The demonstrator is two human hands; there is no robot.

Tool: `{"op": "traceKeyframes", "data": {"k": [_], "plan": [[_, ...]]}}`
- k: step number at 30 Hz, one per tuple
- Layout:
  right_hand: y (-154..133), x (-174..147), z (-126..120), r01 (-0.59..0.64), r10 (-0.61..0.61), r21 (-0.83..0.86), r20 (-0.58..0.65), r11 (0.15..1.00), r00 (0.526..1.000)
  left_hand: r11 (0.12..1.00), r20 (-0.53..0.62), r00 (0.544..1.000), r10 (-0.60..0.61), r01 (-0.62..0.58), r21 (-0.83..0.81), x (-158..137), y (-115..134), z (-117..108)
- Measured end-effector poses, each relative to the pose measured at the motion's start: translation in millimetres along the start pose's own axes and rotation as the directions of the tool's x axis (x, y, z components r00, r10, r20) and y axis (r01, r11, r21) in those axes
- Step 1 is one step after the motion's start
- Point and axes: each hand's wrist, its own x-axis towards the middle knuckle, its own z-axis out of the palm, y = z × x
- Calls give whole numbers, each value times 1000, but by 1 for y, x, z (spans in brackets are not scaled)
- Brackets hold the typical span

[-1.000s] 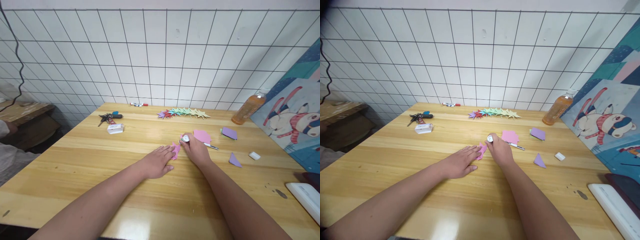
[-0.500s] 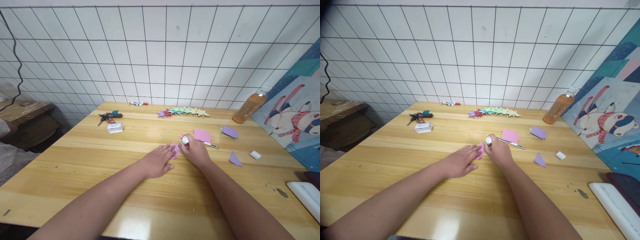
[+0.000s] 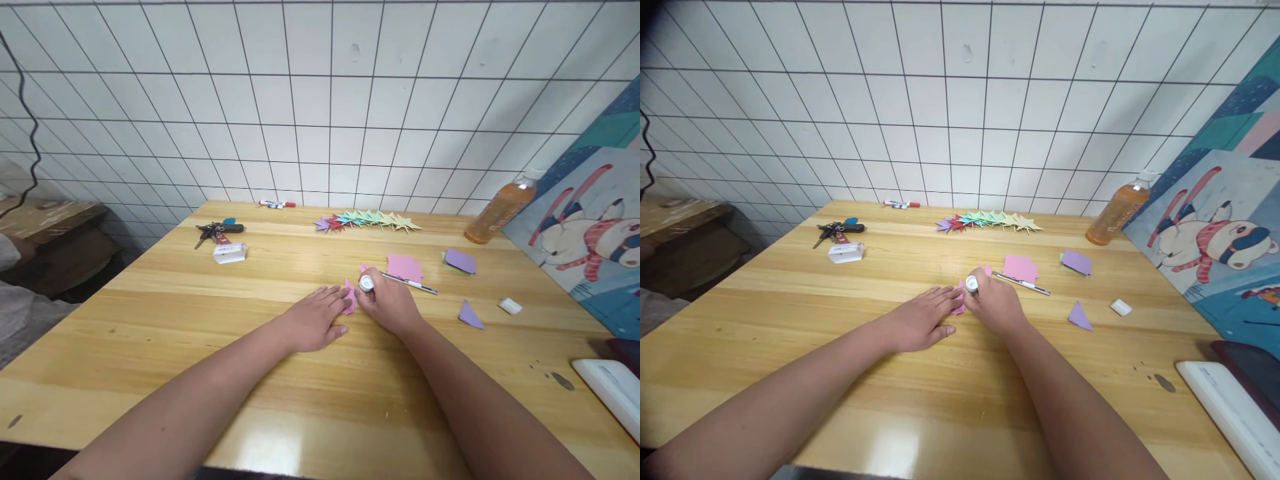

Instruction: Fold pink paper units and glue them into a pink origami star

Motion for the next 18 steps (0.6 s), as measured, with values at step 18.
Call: {"op": "traceKeyframes", "data": {"k": [18], "plan": [[114,15,-9,-128,709,923,-185,364,681,998,-104,994,32,-36,-46,-2,-1,-5]]}}
